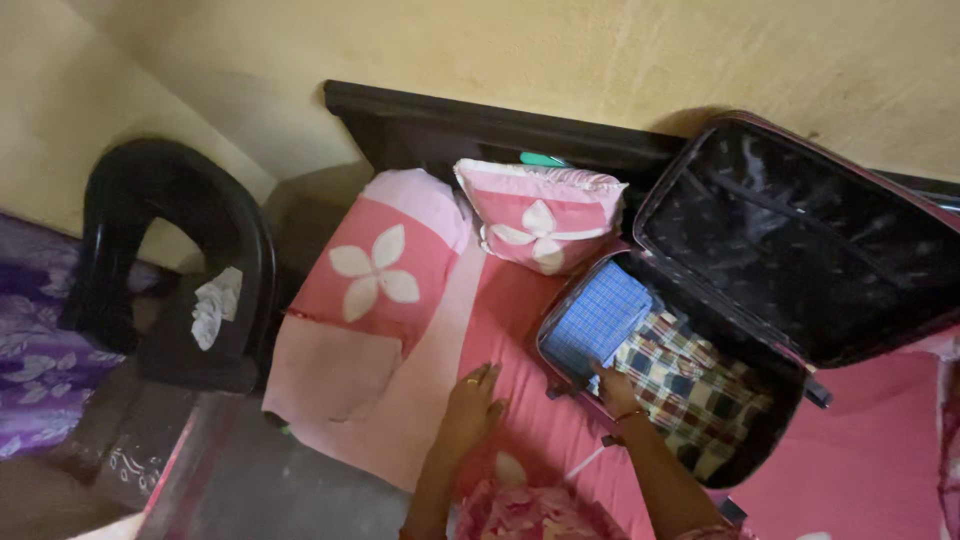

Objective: The person unpacks a suitcase placed on a bed, removing a small bottle, a green plastic item, and several folded clothes. Each item is carried to a nearby wooden wardrobe and placed inside a shelf.

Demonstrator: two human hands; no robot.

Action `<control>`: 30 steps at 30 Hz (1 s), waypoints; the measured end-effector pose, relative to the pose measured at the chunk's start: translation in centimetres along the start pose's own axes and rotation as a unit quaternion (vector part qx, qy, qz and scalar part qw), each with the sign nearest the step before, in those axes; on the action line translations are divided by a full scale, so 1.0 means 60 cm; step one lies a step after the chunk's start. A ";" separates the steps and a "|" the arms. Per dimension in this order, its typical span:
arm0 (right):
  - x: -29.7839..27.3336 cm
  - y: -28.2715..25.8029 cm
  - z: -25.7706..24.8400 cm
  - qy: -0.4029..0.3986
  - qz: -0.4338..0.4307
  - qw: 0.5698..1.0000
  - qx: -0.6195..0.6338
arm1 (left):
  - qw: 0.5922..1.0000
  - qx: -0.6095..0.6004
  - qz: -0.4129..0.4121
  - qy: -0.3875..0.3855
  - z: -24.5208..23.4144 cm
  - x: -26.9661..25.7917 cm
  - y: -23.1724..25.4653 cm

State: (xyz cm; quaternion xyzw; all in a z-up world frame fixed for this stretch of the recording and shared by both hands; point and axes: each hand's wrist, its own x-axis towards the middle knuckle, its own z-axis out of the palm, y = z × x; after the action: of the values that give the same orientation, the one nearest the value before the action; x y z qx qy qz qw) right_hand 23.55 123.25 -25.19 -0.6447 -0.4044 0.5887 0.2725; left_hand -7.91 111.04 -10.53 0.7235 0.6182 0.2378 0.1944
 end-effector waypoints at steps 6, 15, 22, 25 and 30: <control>0.050 0.007 0.041 -0.021 0.220 0.955 0.198 | 1.000 -0.015 0.017 0.003 0.026 0.016 -0.045; 0.050 -0.055 0.063 0.027 0.245 0.915 0.320 | 0.999 -0.012 -0.037 -0.004 0.017 0.020 -0.064; 0.048 -0.104 0.042 -0.022 0.222 0.914 0.339 | 0.999 -0.037 -0.039 -0.003 0.004 0.026 -0.045; 0.052 -0.121 0.007 -0.008 0.202 0.916 0.346 | 0.997 -0.052 -0.045 -0.020 0.024 0.025 -0.046; 0.000 -0.147 -0.055 -0.092 0.189 0.906 0.367 | 0.996 -0.074 -0.050 -0.011 0.103 0.001 -0.055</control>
State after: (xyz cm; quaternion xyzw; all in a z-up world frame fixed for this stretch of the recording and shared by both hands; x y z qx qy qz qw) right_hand 25.00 128.29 -17.39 -0.5067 -0.0534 0.7927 0.3347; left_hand -6.95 111.72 -17.44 0.6781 0.6318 0.2653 0.2658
